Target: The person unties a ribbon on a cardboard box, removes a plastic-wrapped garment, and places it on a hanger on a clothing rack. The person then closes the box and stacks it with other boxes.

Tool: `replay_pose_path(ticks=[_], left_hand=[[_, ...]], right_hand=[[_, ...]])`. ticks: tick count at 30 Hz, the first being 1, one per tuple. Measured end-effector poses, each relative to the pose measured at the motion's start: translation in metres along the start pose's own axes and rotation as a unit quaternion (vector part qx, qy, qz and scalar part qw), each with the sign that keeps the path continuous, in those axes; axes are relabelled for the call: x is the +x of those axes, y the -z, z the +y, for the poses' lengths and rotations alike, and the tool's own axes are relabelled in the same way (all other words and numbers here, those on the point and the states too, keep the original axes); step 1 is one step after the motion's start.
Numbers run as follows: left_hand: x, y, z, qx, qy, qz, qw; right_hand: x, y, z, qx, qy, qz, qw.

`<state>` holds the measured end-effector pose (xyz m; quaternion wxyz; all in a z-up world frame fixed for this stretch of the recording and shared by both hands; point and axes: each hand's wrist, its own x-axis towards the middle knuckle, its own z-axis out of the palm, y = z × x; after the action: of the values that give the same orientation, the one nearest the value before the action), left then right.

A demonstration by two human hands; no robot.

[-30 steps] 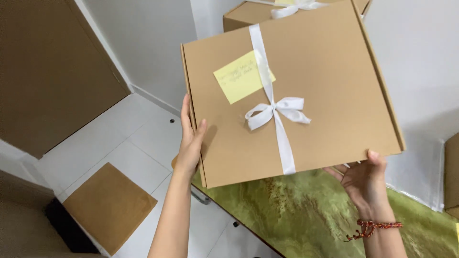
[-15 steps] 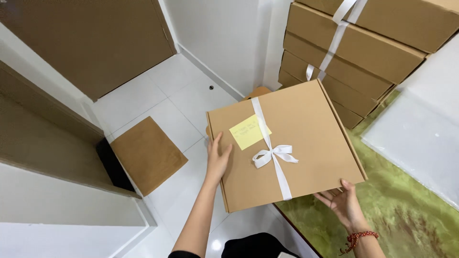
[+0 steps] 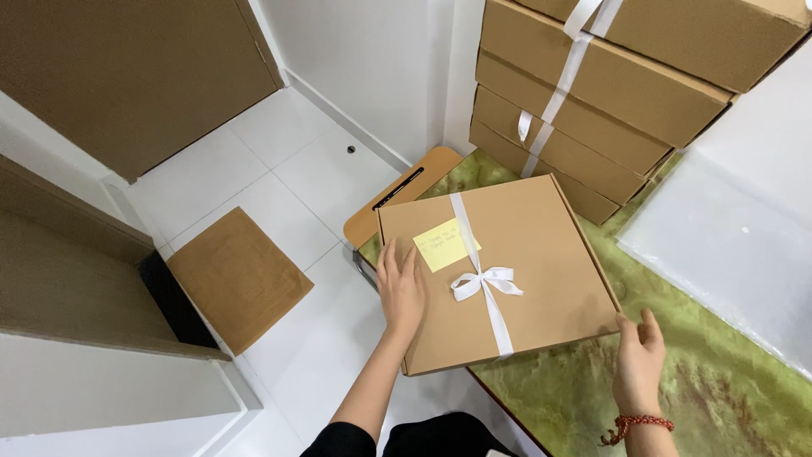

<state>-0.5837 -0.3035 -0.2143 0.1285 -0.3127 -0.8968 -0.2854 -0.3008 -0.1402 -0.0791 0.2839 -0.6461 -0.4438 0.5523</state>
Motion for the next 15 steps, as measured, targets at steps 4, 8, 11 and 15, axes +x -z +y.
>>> replay_pose_path(ticks=[4, 8, 11, 15], left_hand=[[0.016, -0.03, 0.0, -0.314, 0.168, -0.051, 0.933], [0.039, 0.007, 0.02, -0.43, 0.306, -0.119, 0.841], [0.046, 0.009, 0.013, -0.41, 0.34, -0.149, 0.833], [0.049, 0.005, 0.018, -0.475, 0.344, -0.122, 0.801]], right_hand=[[0.029, -0.028, 0.013, -0.161, 0.19, -0.042, 0.968], [0.054, -0.078, 0.062, -0.146, 0.371, -0.093, 0.912], [0.066, -0.102, 0.086, -0.252, 0.465, -0.044, 0.848], [0.068, -0.103, 0.093, -0.278, 0.465, -0.036, 0.84]])
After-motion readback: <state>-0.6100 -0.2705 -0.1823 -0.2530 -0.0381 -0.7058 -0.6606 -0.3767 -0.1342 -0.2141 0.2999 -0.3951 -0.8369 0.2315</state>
